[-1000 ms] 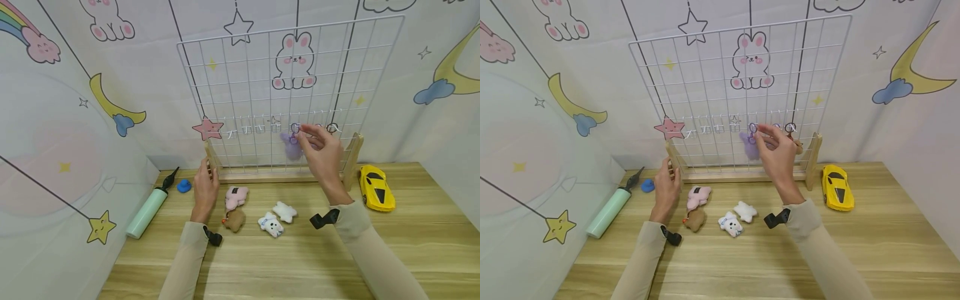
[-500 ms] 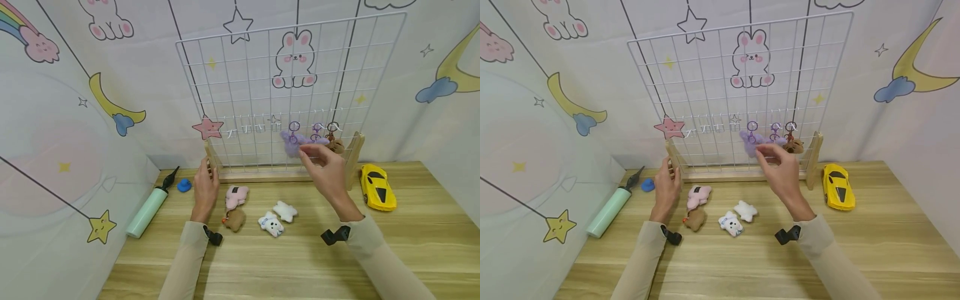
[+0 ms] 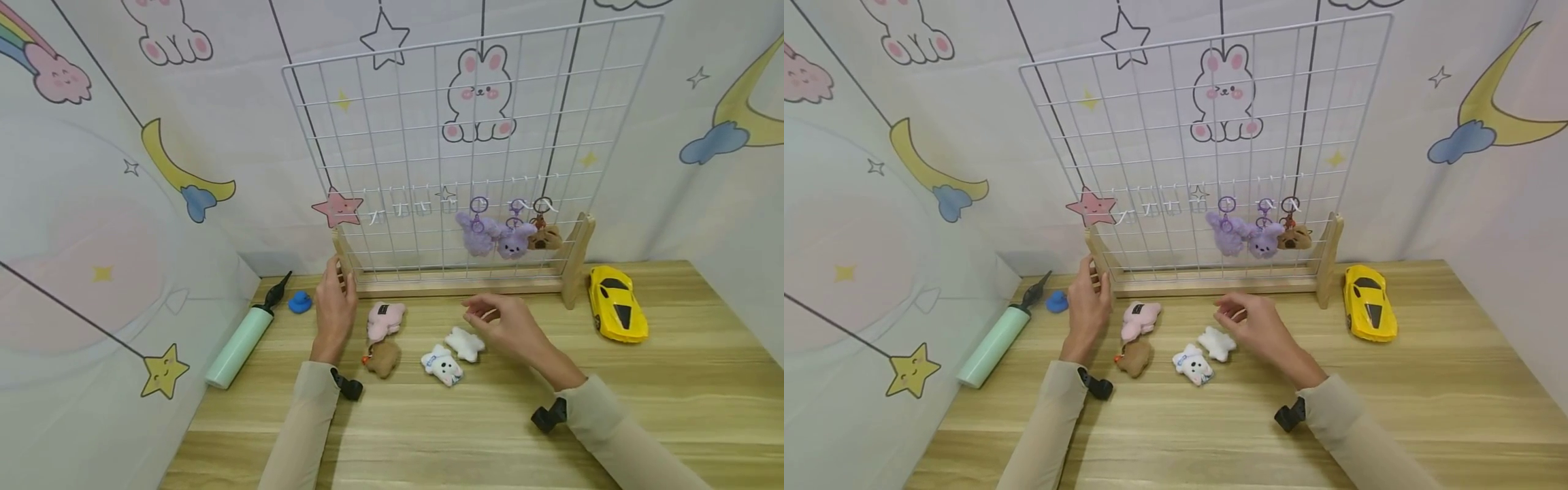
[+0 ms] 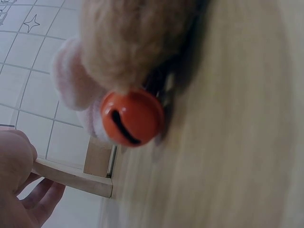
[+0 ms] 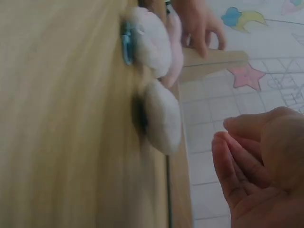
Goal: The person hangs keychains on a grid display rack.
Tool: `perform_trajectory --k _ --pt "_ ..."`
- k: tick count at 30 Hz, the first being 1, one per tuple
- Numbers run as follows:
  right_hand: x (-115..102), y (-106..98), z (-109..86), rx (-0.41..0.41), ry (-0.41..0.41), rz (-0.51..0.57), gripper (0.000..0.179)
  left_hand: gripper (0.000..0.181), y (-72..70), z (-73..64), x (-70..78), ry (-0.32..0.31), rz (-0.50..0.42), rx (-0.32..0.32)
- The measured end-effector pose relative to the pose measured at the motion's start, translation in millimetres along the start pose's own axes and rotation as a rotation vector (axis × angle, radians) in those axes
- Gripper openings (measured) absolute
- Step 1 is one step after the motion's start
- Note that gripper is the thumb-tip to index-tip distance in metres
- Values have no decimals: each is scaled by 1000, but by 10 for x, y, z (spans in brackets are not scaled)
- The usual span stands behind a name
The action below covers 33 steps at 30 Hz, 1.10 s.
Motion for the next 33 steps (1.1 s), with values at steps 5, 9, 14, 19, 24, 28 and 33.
perform_trajectory --k 5,9,14,19,24,28,33 --pt "68 149 14 -106 70 -34 28 46 3 8 -16 -8 2 3" --pt "102 231 19 -199 116 -142 43 46 9 3 -19 -7 3 2" --pt "110 283 7 -265 164 -222 33 46 11 -1 -14 -6 -3 2" --pt "107 274 10 -285 208 -202 16 46 21 4 -9 -4 0 0" --pt "109 234 15 -271 231 -173 19 46 23 5 -11 -4 2 1" --pt "87 195 31 -233 205 -149 14 46 18 7 -11 -3 2 2" --pt "44 155 47 -191 173 -111 2 46 15 8 -11 -2 1 0"
Point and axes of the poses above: each hand's wrist, its own z-axis towards the middle knuckle, its own y-axis out of the palm, x = y × z, the point moved 2 cm from there along z, towards the middle knuckle, and after that the axes turned 13 degrees about z, right-handed, at the moved point
